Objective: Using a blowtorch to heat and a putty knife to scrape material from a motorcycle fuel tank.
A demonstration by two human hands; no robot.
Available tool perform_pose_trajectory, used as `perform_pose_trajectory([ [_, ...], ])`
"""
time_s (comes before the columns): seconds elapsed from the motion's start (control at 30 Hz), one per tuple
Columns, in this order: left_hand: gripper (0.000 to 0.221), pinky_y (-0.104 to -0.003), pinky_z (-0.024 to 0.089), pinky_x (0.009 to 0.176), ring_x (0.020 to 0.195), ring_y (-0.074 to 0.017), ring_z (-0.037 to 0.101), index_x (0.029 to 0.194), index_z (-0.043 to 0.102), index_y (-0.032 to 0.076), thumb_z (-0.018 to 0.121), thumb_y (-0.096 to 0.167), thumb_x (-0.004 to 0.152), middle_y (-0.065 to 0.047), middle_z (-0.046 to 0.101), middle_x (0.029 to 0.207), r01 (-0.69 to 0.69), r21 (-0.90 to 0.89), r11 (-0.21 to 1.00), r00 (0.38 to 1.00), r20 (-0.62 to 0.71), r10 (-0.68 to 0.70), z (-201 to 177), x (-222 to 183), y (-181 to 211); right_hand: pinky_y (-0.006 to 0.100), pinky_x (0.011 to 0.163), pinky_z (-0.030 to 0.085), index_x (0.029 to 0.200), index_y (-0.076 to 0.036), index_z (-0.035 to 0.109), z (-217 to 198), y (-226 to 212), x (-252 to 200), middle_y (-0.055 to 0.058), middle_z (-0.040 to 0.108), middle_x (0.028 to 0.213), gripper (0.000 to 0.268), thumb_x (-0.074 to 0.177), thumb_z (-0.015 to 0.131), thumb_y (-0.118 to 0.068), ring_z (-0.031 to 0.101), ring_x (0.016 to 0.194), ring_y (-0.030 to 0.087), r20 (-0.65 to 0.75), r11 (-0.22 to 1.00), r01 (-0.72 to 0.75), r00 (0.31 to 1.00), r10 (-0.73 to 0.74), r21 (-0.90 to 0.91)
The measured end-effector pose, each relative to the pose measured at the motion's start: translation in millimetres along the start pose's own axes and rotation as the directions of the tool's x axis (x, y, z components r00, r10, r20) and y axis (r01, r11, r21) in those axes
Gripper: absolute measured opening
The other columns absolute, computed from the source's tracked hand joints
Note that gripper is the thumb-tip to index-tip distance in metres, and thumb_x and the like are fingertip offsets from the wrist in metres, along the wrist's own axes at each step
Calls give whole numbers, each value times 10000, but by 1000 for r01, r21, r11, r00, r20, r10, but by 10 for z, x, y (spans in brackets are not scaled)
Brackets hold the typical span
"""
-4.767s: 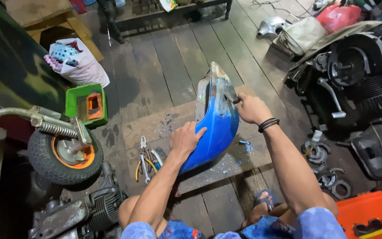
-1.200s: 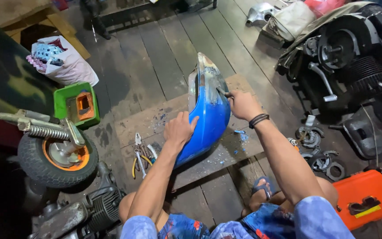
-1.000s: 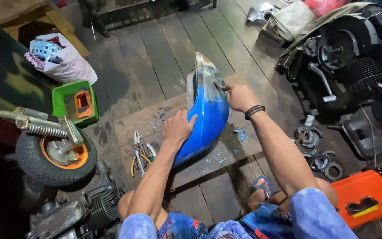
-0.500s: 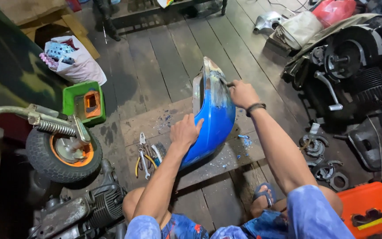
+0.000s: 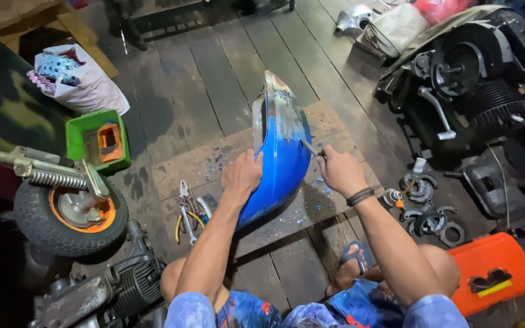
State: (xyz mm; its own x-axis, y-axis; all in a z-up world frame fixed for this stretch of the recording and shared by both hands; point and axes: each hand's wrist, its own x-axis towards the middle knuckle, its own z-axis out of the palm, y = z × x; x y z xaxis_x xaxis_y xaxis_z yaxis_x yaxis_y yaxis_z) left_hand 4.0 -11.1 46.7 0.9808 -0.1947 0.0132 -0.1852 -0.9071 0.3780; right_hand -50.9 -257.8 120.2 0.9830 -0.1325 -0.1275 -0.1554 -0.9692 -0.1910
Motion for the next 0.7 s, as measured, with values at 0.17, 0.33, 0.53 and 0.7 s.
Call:
perform_pose_trajectory([
  [0.17, 538, -563, 606, 717, 797, -465, 742, 983, 585, 87, 322, 547, 1070, -184, 681, 903, -18, -20, 1000, 1000, -23, 18, -28, -78, 60, 518, 764, 616, 1134, -111, 709, -86, -43, 427, 244, 755, 928, 287, 1020, 529, -305, 747, 948, 441, -22, 999, 31, 999, -30, 36],
  [0.33, 499, -543, 617, 692, 781, -452, 746, 962, 584, 90, 354, 518, 1080, -173, 658, 849, -29, -33, 999, 999, -29, 28, -49, -52, 14, 517, 741, 620, 1092, -55, 745, -127, 0, 872, 238, 764, 911, 260, 997, 570, -222, 752, 912, 430, -44, 991, 111, 993, -108, 72],
  [0.53, 601, -644, 567, 748, 793, -528, 720, 983, 553, 66, 304, 610, 1043, -211, 665, 937, -23, -20, 1000, 1000, -12, 23, 29, 31, -72, 525, 760, 620, 1122, -51, 750, -186, -75, 1074, 231, 766, 945, 279, 982, 587, -230, 747, 949, 426, -19, 991, 120, 993, -119, 58],
  [0.7, 590, -586, 591, 713, 774, -486, 734, 969, 582, 52, 310, 564, 1074, -197, 676, 912, -33, -45, 998, 999, -29, 31, -22, -5, -41, 552, 786, 615, 1138, -72, 747, -194, -88, 1251, 235, 761, 965, 279, 976, 603, -248, 733, 987, 439, -10, 992, 108, 994, -107, 68],
])
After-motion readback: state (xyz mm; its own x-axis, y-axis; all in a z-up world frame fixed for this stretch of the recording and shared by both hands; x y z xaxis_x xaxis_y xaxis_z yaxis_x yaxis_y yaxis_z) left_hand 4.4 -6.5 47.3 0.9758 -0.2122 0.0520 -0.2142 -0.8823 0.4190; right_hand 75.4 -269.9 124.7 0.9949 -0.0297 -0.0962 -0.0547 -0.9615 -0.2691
